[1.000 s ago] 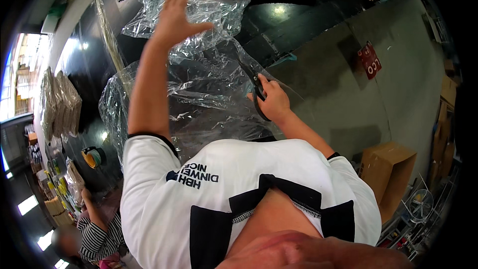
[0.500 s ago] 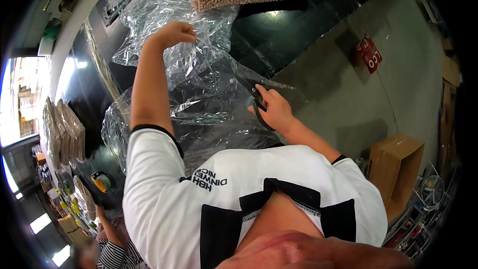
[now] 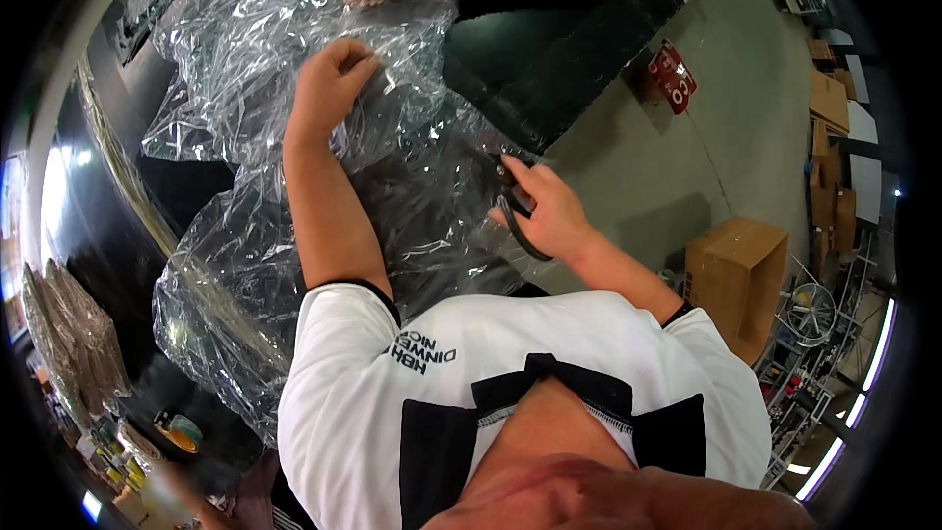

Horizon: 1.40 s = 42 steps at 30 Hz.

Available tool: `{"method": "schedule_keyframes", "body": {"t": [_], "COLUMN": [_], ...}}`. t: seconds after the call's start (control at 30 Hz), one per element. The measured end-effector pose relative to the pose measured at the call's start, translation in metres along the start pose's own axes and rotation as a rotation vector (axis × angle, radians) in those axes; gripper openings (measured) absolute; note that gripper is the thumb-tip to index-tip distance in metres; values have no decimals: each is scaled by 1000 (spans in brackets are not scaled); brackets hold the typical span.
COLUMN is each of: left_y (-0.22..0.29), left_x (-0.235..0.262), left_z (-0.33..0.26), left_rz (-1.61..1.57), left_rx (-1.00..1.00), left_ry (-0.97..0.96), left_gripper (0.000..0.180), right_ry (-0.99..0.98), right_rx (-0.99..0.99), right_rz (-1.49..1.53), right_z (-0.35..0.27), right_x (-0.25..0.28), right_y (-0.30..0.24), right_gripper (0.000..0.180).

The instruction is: The person uses scissors to cut a section of plastic sheeting, picks up a folded rug, and slides it into the plastic sleeve before placing it on a stack.

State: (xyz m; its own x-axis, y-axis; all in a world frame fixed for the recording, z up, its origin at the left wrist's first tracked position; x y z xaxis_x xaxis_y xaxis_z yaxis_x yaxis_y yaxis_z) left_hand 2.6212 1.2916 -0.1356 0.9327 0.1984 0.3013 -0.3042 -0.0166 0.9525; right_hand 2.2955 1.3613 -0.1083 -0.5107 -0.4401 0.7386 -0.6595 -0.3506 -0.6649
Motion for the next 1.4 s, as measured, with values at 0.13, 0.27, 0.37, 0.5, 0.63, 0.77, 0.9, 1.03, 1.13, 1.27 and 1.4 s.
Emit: {"method": "schedule_keyframes", "body": {"t": [0.13, 0.27, 0.37, 0.5, 0.63, 0.77, 0.9, 1.03, 1.13, 1.27, 1.4], "left_y": [5, 12, 9, 9, 13, 15, 13, 9, 10, 7, 13], "left_x": [8, 12, 13, 16, 18, 20, 27, 29, 31, 32, 33], "left_z": [3, 1, 3, 2, 1, 0, -2, -3, -3, -2, -4], "left_rz": [-96, -42, -83, -114, -126, -133, -135, -169, -158, -176, -187], "left_rx": [23, 15, 6, 10, 3, 5, -36, -54, -45, -56, -51], "left_ry": [-3, 9, 27, 63, 47, 60, 74, 107, 105, 108, 106], "left_gripper": [17, 19, 19, 18, 17, 18, 17, 17, 18, 21, 21], "right_ry": [34, 16, 7, 5, -30, -20, -56, -43, -32, -1, 36], "right_rx": [2, -12, 2, 54, 58, 73, 47, 68, 88, 135, 142], "right_rz": [19, 9, 17, 32, -57, -60, -69, -22, -43, -120, -125], "right_z": [6, 8, 11, 21, 35, 46, 48, 47, 50, 62, 71], "right_x": [-3, -7, -6, 0, 7, 6, 3, -1, 3, 5, 0], "right_y": [-2, 0, 4, -2, -18, -28, -27, -26, -32, -47, -54], "right_gripper": [67, 64, 63, 67, 72, 73, 70, 67, 70, 73, 74]}}
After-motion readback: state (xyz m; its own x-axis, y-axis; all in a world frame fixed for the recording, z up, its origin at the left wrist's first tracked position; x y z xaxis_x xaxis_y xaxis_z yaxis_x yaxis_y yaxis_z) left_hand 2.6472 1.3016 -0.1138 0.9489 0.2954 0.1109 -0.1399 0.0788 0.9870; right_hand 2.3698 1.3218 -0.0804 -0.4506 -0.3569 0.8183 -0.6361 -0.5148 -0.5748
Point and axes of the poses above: each hand's wrist, its own z-axis towards the middle knuckle, its own x-axis out of the back of the hand, y = z × x, the point moved 1 cm from there along z, towards the middle knuckle, and after that the axes turned 3 degrees about -y, right-handed, at the moved point
